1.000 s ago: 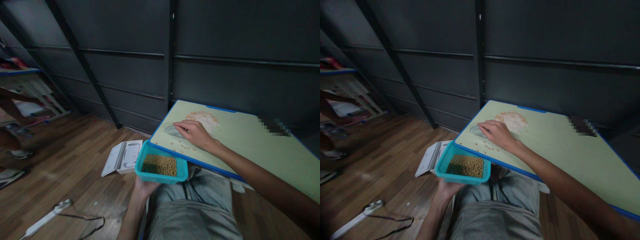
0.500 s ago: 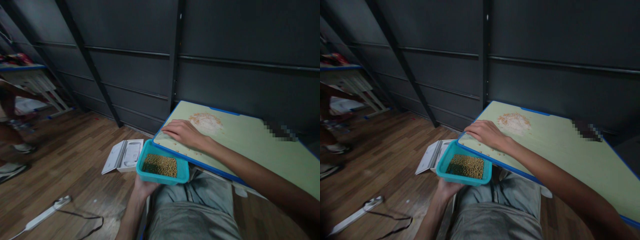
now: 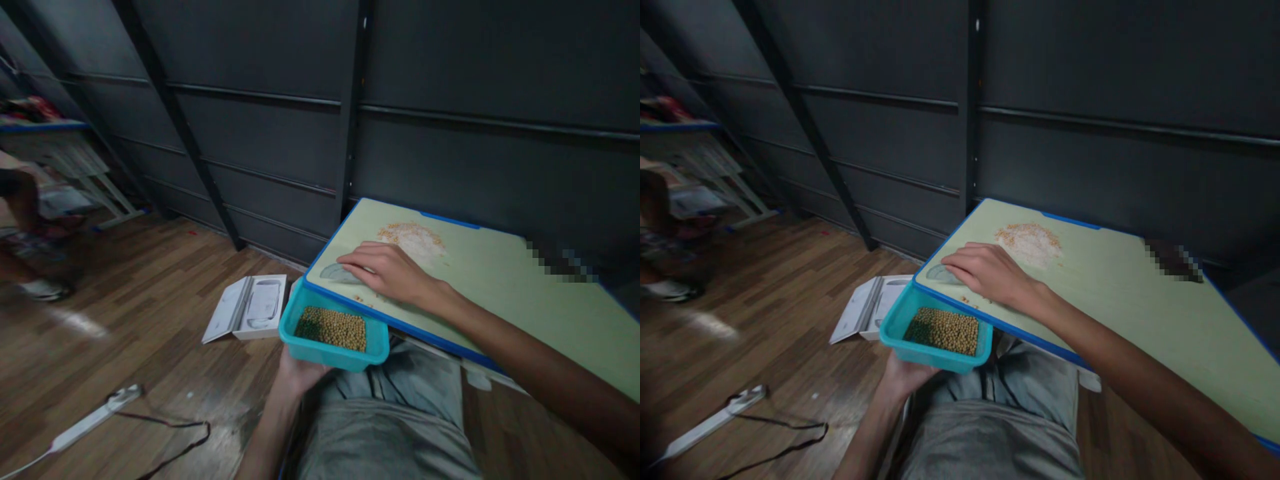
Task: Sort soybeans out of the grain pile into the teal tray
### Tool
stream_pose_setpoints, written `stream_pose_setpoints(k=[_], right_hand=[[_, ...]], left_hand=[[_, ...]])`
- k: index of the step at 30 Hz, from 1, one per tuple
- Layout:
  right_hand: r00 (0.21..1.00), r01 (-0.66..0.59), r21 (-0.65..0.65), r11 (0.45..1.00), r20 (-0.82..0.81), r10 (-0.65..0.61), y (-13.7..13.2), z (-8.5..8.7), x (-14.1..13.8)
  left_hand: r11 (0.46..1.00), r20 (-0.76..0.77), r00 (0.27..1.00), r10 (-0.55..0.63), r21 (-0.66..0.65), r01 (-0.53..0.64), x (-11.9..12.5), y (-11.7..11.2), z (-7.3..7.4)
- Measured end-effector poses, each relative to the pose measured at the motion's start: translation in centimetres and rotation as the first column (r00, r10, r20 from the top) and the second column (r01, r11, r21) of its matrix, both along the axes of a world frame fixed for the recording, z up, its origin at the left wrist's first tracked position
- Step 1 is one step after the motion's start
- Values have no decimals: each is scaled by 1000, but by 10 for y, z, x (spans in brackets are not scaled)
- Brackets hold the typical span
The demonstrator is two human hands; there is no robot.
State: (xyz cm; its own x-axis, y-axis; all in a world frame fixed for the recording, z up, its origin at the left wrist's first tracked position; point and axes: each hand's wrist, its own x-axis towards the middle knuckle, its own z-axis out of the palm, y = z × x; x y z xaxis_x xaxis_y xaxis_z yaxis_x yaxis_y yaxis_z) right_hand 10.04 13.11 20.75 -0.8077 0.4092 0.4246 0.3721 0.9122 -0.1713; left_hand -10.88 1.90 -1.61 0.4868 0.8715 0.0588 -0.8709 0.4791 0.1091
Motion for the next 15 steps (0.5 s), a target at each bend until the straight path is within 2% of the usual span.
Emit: stream_pose_setpoints(k=[3,7,15], right_hand=[[995,104,-7,995,2,-104,6,-2,11],[984,175,-21,984,24,-174,10,-7,18],[983,171,-5,985,68,-170,3,-10,15]], left_hand=[[1000,-13,1000,-2,-1,2,3,-1,-1],[998,-43,999,10,-55,-12,7,-3,3],[992,-112,993,32,-118,-45,7,-3,4]])
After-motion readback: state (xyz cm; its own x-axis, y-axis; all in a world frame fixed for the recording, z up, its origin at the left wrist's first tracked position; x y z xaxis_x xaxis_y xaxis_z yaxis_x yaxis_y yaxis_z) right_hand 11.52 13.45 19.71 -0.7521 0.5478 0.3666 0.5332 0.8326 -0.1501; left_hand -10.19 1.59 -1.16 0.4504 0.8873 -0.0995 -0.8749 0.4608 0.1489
